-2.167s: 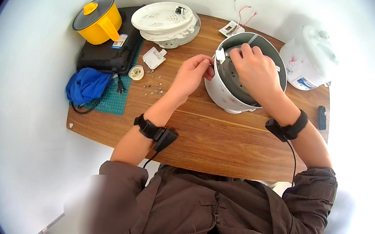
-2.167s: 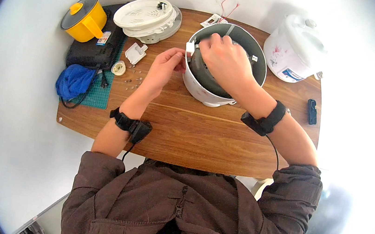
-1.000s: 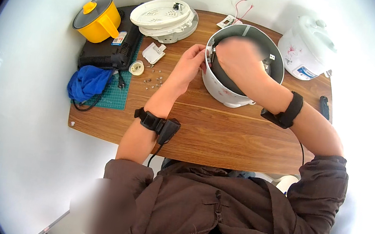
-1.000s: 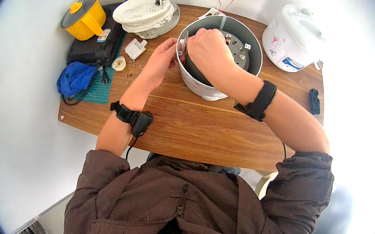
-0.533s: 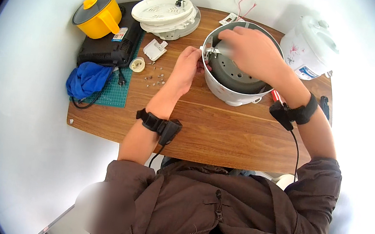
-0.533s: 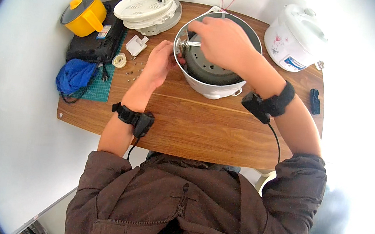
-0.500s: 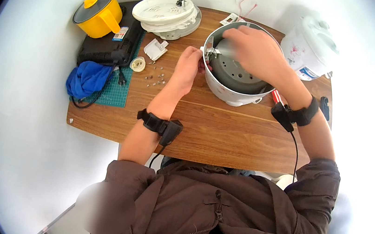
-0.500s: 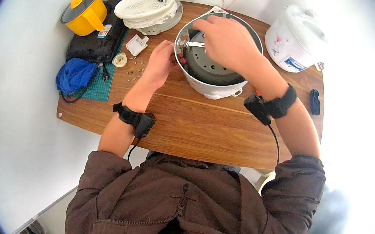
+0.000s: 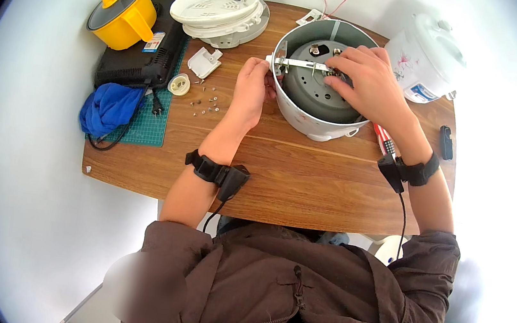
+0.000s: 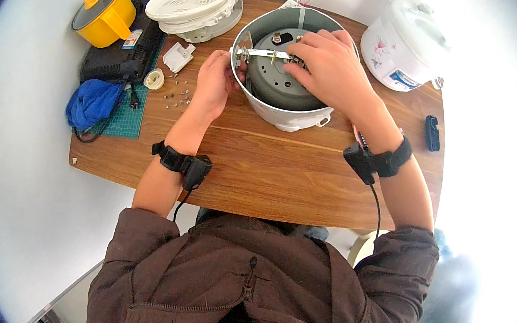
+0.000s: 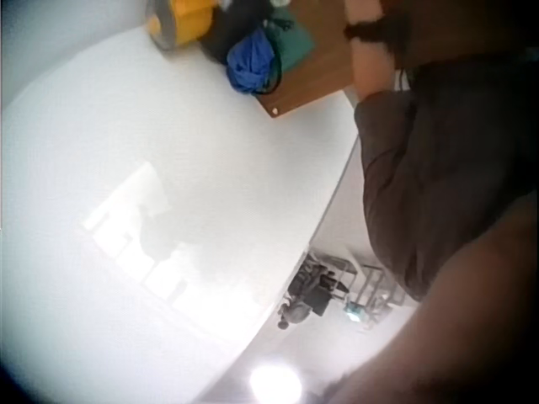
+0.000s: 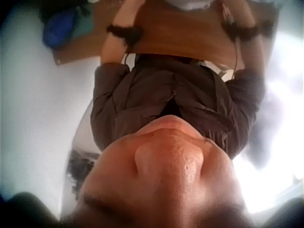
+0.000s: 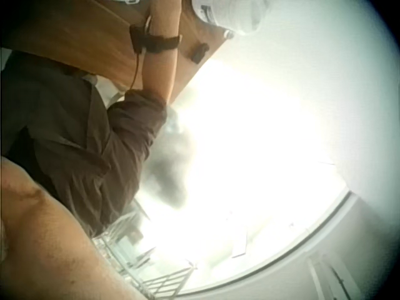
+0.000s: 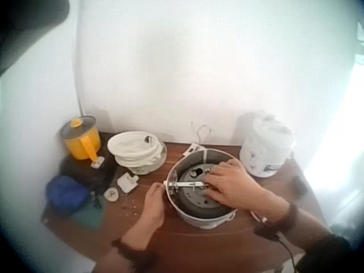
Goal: The person disassembles a white rice cooker, removes the inner pot, and uses a screwdriver to detach and reattach internal components including a metal bracket and wiring. The person handles screws, a circuit board, and the cooker base, then reassembles the unit.
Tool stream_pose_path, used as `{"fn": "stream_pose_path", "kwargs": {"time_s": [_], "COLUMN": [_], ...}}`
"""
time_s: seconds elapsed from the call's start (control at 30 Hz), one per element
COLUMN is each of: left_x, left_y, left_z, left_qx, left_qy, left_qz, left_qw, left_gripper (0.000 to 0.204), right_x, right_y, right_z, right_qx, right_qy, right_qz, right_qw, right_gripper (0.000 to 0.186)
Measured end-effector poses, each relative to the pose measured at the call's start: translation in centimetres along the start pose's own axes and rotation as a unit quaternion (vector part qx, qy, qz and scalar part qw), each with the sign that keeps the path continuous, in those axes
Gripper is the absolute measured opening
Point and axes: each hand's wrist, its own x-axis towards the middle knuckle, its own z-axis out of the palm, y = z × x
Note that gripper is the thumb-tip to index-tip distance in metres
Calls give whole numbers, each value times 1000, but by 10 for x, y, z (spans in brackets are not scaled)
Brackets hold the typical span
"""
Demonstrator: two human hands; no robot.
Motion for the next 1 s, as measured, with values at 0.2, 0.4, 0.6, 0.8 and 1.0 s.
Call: {"fn": "stream_pose_path", "kwargs": {"time_s": [0.2,0.4,0.6,0.8,1.0], "left_x": [1,3,-5,-1,-3], "left_y": [2,-8,-7,-14,-5], "left_z": [-2,-6,-2,-13,-17], "left_qx": [-62,-106,-91,-46,-40], "left_qy": [-34,-71,-89,-132,-202], "left_qz": [-3,21,48,73,111], "left_qw": [997,992,991,988,972], "left_gripper": [21,28,36,37,55], "right_x": [6,10,8,7,-2], "right_y": [1,-4,-9,-11,-6], "right_z": [12,18,21,23,24], "right_qx": [23,-8,-45,-23,4], "right_qy": [-3,20,40,60,56], "right_qz": [40,81,43,34,59], "right_qw": [999,996,997,997,997], "right_gripper": [15,13,9,7,16]}}
